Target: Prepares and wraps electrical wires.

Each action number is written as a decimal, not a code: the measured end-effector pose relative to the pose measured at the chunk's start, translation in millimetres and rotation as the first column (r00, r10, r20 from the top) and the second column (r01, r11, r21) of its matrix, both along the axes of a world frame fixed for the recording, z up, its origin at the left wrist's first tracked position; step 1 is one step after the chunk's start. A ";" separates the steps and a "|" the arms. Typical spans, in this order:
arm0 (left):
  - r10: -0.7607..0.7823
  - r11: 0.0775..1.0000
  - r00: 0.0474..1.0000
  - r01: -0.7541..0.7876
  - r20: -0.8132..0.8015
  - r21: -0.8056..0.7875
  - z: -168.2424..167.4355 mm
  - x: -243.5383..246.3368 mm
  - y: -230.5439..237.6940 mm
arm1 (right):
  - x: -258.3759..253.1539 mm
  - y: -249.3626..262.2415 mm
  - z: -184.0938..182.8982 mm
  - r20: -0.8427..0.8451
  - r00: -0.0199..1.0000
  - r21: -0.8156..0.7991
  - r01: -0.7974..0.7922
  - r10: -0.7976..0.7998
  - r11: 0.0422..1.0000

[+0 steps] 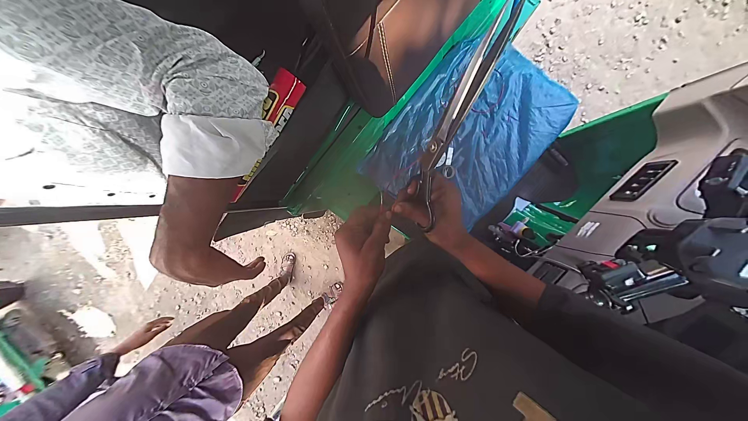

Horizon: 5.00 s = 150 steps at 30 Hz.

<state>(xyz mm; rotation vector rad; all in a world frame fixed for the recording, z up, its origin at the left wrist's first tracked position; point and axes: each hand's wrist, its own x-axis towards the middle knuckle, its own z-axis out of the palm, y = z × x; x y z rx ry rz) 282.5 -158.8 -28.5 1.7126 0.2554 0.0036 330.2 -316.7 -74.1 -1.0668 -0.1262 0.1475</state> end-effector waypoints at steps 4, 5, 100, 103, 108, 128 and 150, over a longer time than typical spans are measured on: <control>0.012 1.000 1.000 -0.012 0.005 -0.007 -0.9 0.8 0.9 | 5.1 -4.9 -3.6 0.040 0.999 -0.009 0.032 -0.032 0.999; 0.025 1.000 1.000 -0.025 0.006 -0.011 -0.9 0.4 2.9 | 6.2 -7.0 -5.1 0.050 0.998 -0.032 0.046 -0.045 0.998; -0.018 0.890 0.988 0.087 0.155 -0.448 35.8 0.6 6.4 | 6.1 -32.6 55.1 0.270 0.954 -0.205 -0.073 0.128 0.976; -0.029 0.882 0.993 0.079 0.113 -0.465 35.3 -1.4 7.5 | 12.0 -37.9 58.1 0.344 0.912 -0.257 -0.137 0.223 0.957; -0.061 0.835 0.998 0.066 0.028 -0.546 32.5 -2.0 8.3 | 16.9 -36.4 61.8 0.343 0.900 -0.260 -0.185 0.269 0.948; -0.071 0.782 0.995 0.010 -0.074 -0.623 31.0 -3.1 10.0 | 9.2 -17.6 66.1 0.284 0.944 -0.263 -0.095 0.171 0.960; -0.025 0.568 0.981 -0.146 -0.194 -0.810 21.7 -7.1 -0.1 | -16.1 1.6 48.8 0.133 0.984 -0.170 -0.094 0.117 0.981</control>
